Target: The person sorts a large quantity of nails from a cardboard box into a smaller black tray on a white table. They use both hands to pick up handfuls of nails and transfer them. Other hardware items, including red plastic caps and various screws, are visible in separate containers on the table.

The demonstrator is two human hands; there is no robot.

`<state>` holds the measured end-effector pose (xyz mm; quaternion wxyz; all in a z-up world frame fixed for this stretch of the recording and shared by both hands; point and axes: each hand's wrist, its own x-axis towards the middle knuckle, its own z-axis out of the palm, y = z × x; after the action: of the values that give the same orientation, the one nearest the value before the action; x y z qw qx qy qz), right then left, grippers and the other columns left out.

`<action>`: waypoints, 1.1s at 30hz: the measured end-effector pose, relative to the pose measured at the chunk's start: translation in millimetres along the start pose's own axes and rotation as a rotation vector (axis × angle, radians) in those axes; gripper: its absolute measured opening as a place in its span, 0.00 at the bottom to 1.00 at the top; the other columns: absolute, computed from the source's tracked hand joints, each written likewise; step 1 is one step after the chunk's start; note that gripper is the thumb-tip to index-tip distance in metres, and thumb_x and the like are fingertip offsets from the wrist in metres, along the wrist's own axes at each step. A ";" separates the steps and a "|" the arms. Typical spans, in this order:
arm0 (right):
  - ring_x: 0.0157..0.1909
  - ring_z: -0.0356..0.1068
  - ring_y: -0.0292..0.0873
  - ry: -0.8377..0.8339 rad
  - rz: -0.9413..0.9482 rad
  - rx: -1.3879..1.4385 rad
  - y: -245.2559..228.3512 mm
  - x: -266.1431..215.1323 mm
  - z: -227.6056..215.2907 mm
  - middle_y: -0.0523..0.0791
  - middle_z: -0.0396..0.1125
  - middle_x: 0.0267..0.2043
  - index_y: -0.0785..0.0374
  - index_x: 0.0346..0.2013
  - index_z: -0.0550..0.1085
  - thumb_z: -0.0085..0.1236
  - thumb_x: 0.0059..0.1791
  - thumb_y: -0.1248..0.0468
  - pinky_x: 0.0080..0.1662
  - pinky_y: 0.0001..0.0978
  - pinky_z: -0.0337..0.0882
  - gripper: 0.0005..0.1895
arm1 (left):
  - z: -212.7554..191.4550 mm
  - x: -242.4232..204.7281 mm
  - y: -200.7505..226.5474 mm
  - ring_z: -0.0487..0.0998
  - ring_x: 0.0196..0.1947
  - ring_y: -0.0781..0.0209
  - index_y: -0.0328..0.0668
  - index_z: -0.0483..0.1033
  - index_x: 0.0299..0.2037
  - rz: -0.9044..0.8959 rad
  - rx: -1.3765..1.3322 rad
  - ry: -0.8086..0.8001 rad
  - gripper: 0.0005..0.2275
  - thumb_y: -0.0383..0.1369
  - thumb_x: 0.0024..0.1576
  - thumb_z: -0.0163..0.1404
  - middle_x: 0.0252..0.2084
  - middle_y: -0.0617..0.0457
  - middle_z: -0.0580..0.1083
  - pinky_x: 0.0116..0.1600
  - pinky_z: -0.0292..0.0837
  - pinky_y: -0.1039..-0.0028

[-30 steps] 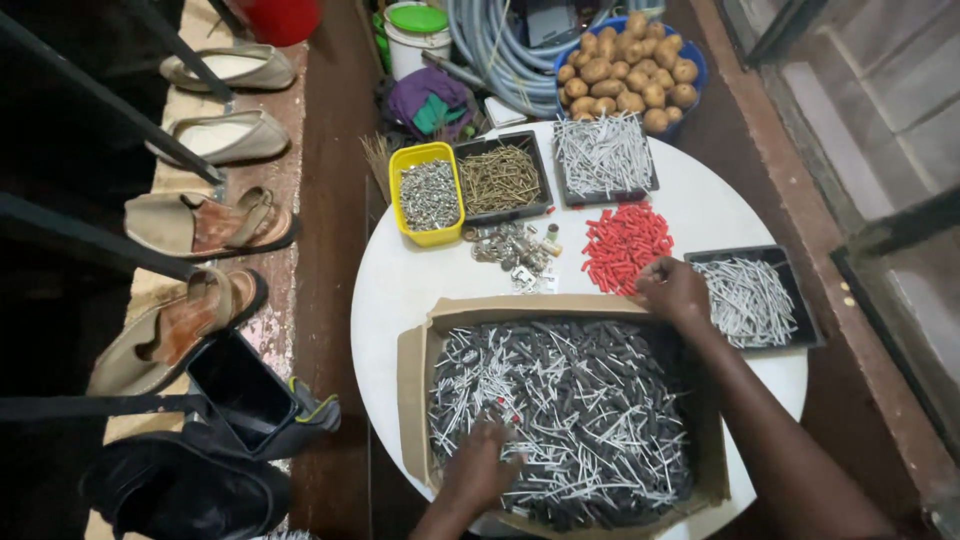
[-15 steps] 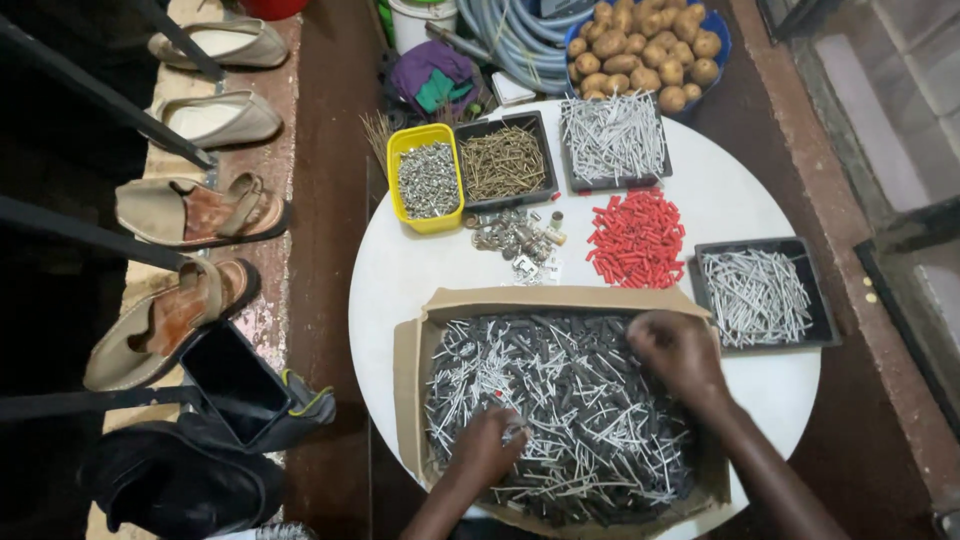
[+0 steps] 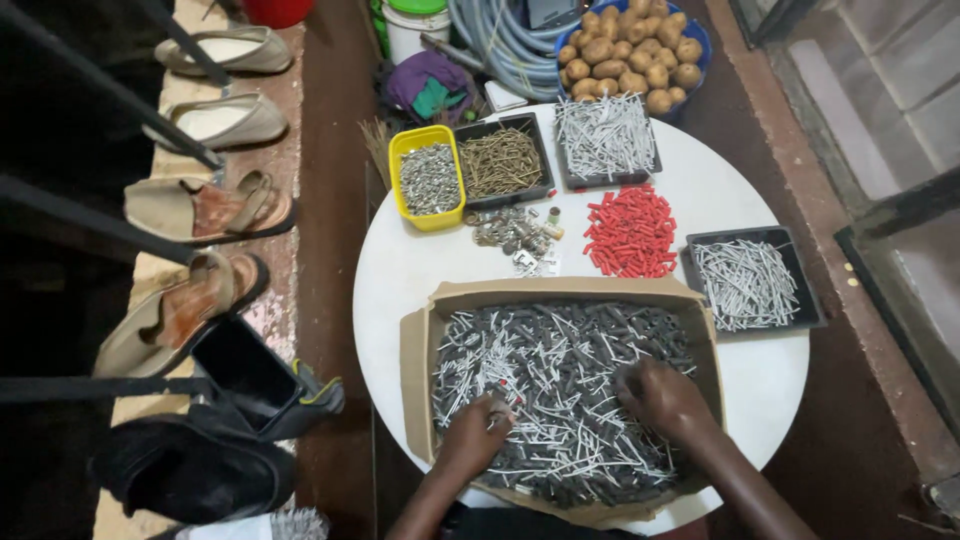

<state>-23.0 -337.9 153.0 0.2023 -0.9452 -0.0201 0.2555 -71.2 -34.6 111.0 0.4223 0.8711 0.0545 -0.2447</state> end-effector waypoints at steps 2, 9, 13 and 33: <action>0.34 0.75 0.43 -0.003 -0.017 -0.001 -15.4 5.7 -2.5 0.41 0.74 0.33 0.51 0.29 0.77 0.58 0.44 0.56 0.35 0.39 0.71 0.05 | -3.5 -2.1 13.8 0.76 0.33 0.61 0.48 0.80 0.41 0.002 0.049 -0.029 0.06 0.34 0.57 0.51 0.40 0.53 0.79 0.37 0.73 0.71; 0.57 0.64 0.51 0.157 -0.230 0.003 -92.9 23.9 16.8 0.52 0.59 0.63 0.55 0.57 0.70 0.54 0.49 0.56 0.55 0.47 0.71 0.22 | -16.2 2.0 81.4 0.78 0.43 0.54 0.40 0.75 0.50 0.074 0.126 -0.035 0.10 0.30 0.62 0.47 0.57 0.44 0.69 0.46 0.81 0.69; 0.56 0.65 0.54 0.340 -0.507 -0.254 -54.2 38.9 50.6 0.50 0.66 0.46 0.60 0.46 0.71 0.46 0.50 0.52 0.52 0.48 0.68 0.18 | 0.4 37.6 26.6 0.76 0.47 0.36 0.32 0.76 0.45 0.301 0.326 0.039 0.11 0.32 0.57 0.50 0.41 0.38 0.75 0.52 0.72 0.51; 0.43 0.62 0.51 0.203 -0.339 0.242 -133.5 68.8 95.2 0.54 0.64 0.41 0.62 0.33 0.71 -0.03 0.44 0.32 0.44 0.48 0.63 0.52 | -44.8 -9.9 30.2 0.72 0.61 0.54 0.59 0.64 0.64 -0.161 -0.333 0.246 0.25 0.29 0.56 0.51 0.64 0.52 0.68 0.59 0.72 0.63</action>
<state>-1.2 -170.3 97.8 0.3550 -0.9180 -0.1276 0.1221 -53.6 -18.6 160.6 0.5297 0.8053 0.2148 -0.1574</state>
